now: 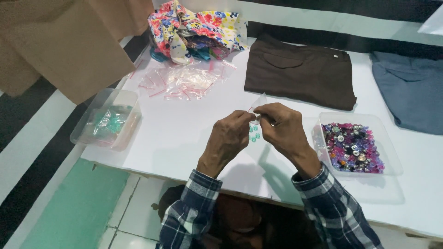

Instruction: The person picks up individual buttons from a container by hand and place them onto the table, grouping them by color.

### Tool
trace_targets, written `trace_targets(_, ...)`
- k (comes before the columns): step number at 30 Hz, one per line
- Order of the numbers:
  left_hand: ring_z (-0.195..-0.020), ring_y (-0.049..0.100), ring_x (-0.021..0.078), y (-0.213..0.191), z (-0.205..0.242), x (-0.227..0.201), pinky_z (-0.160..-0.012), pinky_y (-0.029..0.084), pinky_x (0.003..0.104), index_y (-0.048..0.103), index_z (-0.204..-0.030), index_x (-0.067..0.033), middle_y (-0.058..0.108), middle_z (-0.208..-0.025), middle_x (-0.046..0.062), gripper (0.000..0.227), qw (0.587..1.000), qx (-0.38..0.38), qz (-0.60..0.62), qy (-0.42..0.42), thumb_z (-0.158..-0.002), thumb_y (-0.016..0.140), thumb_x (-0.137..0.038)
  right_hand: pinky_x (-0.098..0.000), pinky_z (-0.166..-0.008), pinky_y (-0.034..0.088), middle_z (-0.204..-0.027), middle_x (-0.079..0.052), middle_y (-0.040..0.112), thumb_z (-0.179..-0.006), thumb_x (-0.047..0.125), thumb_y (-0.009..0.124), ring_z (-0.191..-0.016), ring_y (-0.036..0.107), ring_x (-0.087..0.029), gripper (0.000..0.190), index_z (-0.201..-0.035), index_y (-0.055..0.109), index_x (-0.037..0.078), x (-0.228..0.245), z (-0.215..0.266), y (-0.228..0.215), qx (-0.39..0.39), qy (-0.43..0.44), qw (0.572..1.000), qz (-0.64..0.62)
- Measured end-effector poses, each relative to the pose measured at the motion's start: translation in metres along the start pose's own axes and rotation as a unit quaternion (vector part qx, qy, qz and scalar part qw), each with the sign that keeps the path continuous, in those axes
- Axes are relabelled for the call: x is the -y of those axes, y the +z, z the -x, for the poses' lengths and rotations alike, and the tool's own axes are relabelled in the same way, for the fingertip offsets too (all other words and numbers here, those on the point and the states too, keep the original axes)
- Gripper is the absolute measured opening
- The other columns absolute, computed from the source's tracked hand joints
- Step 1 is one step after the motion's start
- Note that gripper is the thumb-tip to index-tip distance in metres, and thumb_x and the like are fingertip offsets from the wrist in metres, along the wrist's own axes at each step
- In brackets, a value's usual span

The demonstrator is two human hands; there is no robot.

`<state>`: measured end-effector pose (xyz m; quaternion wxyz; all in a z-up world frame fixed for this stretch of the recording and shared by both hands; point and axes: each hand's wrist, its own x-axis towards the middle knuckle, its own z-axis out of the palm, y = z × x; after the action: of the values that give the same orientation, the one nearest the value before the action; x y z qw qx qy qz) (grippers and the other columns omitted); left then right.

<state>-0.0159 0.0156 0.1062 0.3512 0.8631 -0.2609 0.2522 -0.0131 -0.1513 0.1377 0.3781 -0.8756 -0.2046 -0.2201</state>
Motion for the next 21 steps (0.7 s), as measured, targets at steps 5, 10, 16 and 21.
trace_targets(5, -0.080, 0.076, 0.0296, -0.036, -0.012, -0.014, -0.064, 0.064, 0.035, 0.069, -0.102, -0.0115, 0.075, -0.094, 0.015, 0.019, 0.996, 0.055, 0.064, 0.010, -0.087, 0.061, -0.003, -0.0231, -0.044, 0.050, -0.079, -0.016, 0.075, -0.086, -0.004, 0.062, -0.054, 0.062, -0.013, 0.022, -0.102, 0.076, 0.002, 0.014, -0.005, -0.018, 0.046, 0.034, 0.997, -0.058)
trace_targets(10, -0.083, 0.076, 0.0328, -0.042, -0.014, -0.006, -0.067, 0.064, 0.039, 0.071, -0.104, -0.0078, 0.076, -0.100, 0.017, 0.018, 0.995, 0.096, 0.038, 0.008, -0.088, 0.066, -0.003, -0.0422, -0.067, 0.064, -0.098, -0.030, 0.072, -0.083, -0.005, 0.056, -0.083, 0.074, -0.038, 0.028, -0.104, 0.074, -0.006, 0.028, -0.015, -0.032, 0.120, 0.020, 0.991, -0.047)
trace_targets(16, -0.083, 0.076, 0.0326, -0.045, -0.015, -0.004, -0.069, 0.065, 0.038, 0.073, -0.101, -0.0082, 0.075, -0.104, 0.017, 0.012, 0.990, 0.142, 0.009, -0.002, -0.090, 0.069, -0.008, -0.0436, -0.082, 0.063, -0.114, -0.023, 0.070, -0.090, 0.000, 0.064, -0.096, 0.074, -0.036, 0.025, -0.112, 0.073, 0.004, 0.022, -0.014, -0.035, 0.208, -0.009, 0.976, 0.069)
trace_targets(21, -0.081, 0.076, 0.0314, -0.037, -0.012, -0.002, -0.065, 0.065, 0.036, 0.072, -0.102, -0.0082, 0.075, -0.101, 0.016, 0.011, 0.987, 0.155, 0.021, -0.035, -0.093, 0.067, -0.007, -0.0459, -0.082, 0.064, -0.108, -0.024, 0.072, -0.090, -0.003, 0.066, -0.096, 0.074, -0.039, 0.021, -0.110, 0.072, 0.000, 0.013, -0.009, -0.028, 0.188, 0.020, 0.982, -0.030)
